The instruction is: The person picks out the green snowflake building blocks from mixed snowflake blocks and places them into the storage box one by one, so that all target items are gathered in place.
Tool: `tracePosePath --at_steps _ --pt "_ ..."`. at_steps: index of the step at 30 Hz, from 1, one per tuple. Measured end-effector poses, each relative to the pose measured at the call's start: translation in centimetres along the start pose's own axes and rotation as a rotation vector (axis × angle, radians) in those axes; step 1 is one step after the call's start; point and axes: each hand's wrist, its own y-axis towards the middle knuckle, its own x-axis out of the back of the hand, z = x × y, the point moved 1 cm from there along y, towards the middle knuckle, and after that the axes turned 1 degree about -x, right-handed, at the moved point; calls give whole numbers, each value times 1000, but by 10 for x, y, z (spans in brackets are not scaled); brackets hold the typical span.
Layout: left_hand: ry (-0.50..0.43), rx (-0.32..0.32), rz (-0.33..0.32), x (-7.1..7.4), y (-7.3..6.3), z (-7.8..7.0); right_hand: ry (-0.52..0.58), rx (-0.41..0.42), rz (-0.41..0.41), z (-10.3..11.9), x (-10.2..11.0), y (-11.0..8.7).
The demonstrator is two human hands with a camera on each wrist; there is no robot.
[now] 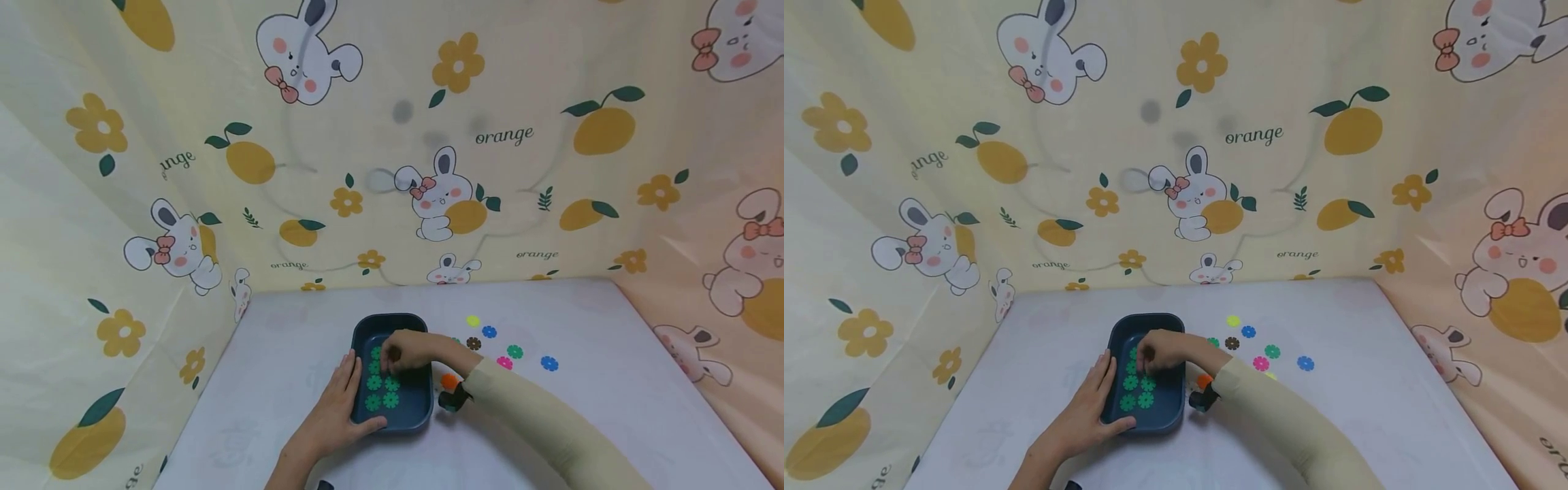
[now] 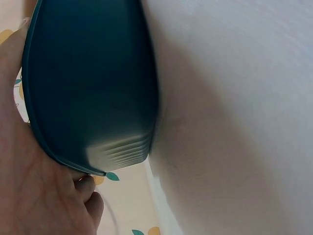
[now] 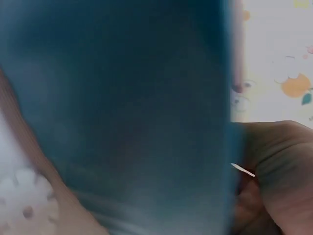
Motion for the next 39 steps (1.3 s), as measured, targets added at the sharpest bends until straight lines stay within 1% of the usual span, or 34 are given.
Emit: tracePosePath --at_steps 6,10,15,18,22,29,36,39 --pt "4 12 -2 0 0 0 6 32 -119 2 20 -20" --pt "3 19 -4 0 -1 -1 51 40 -193 -3 36 -38" --pt "0 28 -7 0 -1 -3 111 22 -273 -18 52 -59" --pt "-1 24 -16 0 -2 -4 113 -3 -315 -30 57 -71" --pt "9 20 -23 1 -2 -4 104 -47 -354 -49 58 -84" --pt "26 12 -25 0 -2 -3 103 -143 -375 -78 49 -100" --pt "21 8 -19 -2 -1 -2 113 -268 -420 -98 34 -101" --pt "27 6 -23 -2 0 -1 132 -307 -434 -104 29 -100"
